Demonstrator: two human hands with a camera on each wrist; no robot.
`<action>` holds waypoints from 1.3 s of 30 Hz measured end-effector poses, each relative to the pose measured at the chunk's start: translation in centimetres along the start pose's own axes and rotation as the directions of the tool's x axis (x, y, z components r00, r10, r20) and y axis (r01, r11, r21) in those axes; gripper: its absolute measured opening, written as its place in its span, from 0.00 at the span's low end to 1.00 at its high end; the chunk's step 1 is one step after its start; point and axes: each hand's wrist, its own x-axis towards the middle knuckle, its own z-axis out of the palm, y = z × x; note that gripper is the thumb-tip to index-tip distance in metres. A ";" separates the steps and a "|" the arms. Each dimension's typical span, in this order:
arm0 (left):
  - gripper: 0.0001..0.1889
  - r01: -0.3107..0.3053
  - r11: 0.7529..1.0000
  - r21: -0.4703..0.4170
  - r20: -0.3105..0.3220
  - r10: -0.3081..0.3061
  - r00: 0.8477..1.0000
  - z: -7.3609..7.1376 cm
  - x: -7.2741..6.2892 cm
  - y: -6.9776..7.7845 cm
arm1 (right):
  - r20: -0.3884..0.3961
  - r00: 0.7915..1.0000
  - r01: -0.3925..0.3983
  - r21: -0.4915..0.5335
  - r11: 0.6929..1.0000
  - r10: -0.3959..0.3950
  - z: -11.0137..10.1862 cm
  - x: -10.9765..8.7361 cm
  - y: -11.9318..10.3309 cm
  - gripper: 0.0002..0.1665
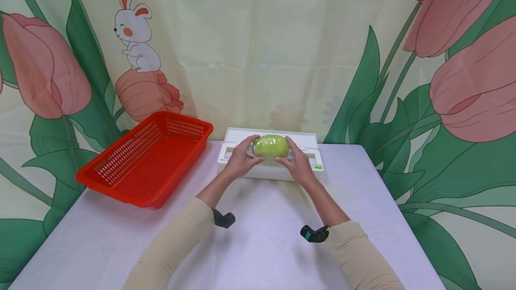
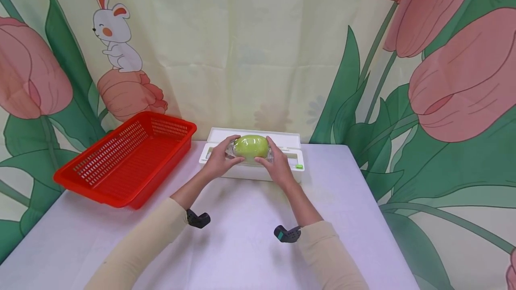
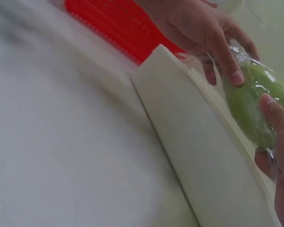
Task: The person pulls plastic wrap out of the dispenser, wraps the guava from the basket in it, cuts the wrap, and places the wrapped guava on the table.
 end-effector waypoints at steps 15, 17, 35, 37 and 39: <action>0.39 0.016 0.999 -0.045 0.008 -0.016 1.000 -0.7 0.0 0.8 | 0.012 1.000 -0.007 0.001 1.000 0.007 -0.6 0.1 -0.9 0.49; 0.39 0.015 0.999 -0.044 0.007 -0.015 1.000 -0.8 0.0 0.9 | 0.014 1.000 -0.012 0.000 1.000 0.012 -0.7 0.1 -1.1 0.49; 0.40 0.004 0.999 -0.048 0.009 -0.003 1.000 -1.6 0.1 1.9 | -0.002 1.000 0.005 0.014 1.000 -0.005 -1.6 0.0 -2.1 0.50; 0.40 0.005 0.999 -0.048 0.011 -0.004 1.000 -1.7 0.1 2.0 | -0.003 1.000 0.007 0.020 1.000 -0.007 -1.7 -0.1 -2.2 0.50; 0.40 0.004 0.999 -0.049 0.014 -0.004 1.000 -1.8 0.2 2.2 | -0.003 1.000 0.006 0.025 1.000 -0.006 -1.8 -0.1 -2.3 0.49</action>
